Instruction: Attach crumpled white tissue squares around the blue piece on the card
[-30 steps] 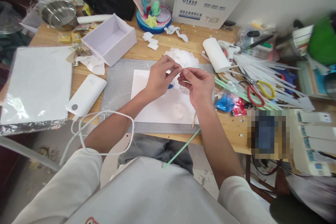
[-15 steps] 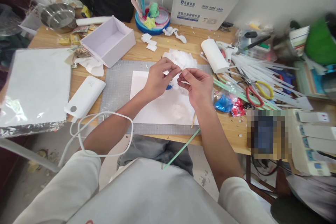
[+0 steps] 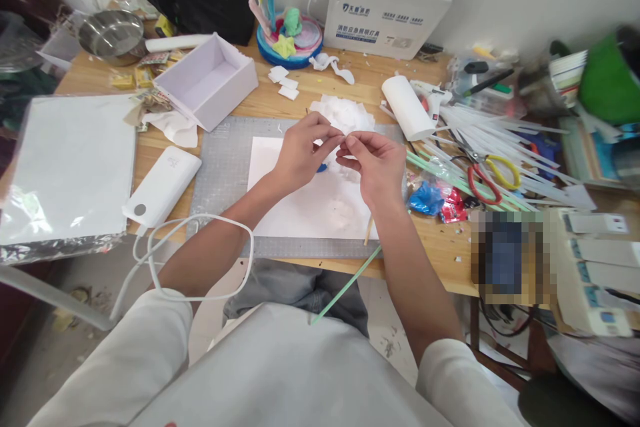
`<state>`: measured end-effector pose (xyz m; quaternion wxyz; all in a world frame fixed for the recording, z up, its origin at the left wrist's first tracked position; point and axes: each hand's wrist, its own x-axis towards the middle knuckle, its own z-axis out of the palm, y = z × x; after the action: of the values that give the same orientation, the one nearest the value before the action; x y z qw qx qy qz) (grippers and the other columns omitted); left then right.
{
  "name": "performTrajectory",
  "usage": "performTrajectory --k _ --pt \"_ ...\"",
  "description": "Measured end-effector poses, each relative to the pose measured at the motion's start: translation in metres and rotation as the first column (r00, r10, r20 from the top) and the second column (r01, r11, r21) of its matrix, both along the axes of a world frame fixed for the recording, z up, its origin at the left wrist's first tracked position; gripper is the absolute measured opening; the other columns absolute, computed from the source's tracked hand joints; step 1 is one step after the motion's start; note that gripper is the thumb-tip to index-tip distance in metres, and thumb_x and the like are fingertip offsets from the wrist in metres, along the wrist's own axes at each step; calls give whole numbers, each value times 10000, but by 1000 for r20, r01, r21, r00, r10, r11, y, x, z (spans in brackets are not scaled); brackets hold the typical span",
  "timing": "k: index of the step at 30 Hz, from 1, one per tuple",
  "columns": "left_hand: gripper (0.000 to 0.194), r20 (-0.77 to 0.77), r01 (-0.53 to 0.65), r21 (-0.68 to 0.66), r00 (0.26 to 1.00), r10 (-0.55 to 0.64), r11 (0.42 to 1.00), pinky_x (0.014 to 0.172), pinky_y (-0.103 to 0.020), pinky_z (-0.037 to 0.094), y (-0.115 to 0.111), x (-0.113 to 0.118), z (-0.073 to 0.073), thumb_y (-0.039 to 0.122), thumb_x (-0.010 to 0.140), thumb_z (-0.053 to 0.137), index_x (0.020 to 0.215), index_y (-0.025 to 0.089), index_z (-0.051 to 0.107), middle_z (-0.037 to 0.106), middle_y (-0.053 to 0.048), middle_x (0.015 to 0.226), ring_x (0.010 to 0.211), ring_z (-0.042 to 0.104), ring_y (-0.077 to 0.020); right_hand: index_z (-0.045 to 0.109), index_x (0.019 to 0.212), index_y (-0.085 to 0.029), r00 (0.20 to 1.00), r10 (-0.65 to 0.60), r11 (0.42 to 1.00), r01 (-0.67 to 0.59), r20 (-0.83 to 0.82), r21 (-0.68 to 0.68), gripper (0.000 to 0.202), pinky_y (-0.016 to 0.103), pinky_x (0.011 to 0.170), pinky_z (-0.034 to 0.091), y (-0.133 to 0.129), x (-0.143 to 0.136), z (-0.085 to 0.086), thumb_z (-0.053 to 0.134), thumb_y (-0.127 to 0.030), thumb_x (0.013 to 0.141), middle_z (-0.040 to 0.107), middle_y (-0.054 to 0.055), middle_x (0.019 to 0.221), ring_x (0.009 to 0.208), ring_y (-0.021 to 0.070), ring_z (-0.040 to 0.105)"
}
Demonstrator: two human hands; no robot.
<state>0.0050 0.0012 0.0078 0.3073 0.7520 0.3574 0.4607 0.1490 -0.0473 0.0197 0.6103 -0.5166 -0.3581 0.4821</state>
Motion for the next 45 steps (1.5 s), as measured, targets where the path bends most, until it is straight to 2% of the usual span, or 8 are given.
performTrajectory --k 6,10,12,14,17,21,32,45 --pt "167 -110 24 159 994 -6 987 628 -228 488 3 -4 -5 232 963 599 897 185 745 603 -40 879 807 589 -121 746 796 -217 994 -17 999 14 104 31 49 250 620 625 0 0 -4 744 -265 790 714 -35 695 641 105 696" --pt "208 -270 12 291 960 70 957 760 -314 504 3 -7 -5 270 994 550 918 184 724 636 -66 953 918 610 -174 757 827 -201 944 -72 994 40 321 104 82 296 653 638 -2 -2 -5 727 -277 820 722 -15 705 636 127 700" --pt "216 -301 9 285 950 81 959 754 -313 503 3 -7 -4 277 997 541 915 181 716 639 -72 972 925 611 -178 760 841 -195 906 -102 990 54 410 129 95 316 683 640 -4 -3 -6 714 -278 836 728 -5 719 646 137 704" --pt "207 -261 4 230 964 58 973 711 -283 508 2 -6 -4 269 990 546 905 174 708 628 -68 959 887 604 -158 761 849 -196 890 -118 988 62 440 138 107 324 700 642 -4 -4 -6 706 -288 848 735 0 733 655 141 707" --pt "152 -150 6 130 989 13 992 630 -220 505 1 -3 -6 230 954 581 887 170 703 607 -52 918 837 592 -129 764 850 -199 906 -114 989 64 408 134 116 319 692 645 -4 -4 -6 711 -302 848 739 -2 732 649 141 710" --pt "110 -84 1 72 996 5 997 587 -184 497 0 -1 -7 186 917 602 865 173 699 600 -41 901 822 585 -115 767 842 -203 941 -97 989 56 324 135 104 307 674 650 -3 -3 -7 728 -299 831 745 -9 738 645 137 715" --pt "125 -122 34 49 992 -28 998 602 -197 488 2 -2 -6 185 945 549 884 168 657 596 -53 941 855 582 -125 761 832 -222 984 -44 997 33 174 68 95 288 661 658 0 -3 -9 761 -309 794 745 -30 726 646 121 714" --pt "146 -92 32 25 995 -30 999 597 -179 502 0 -1 -3 216 946 587 913 172 723 600 -44 896 817 583 -112 745 826 -210 964 -64 997 48 257 67 97 307 690 662 0 -1 -6 730 -304 810 736 -18 732 665 128 715"
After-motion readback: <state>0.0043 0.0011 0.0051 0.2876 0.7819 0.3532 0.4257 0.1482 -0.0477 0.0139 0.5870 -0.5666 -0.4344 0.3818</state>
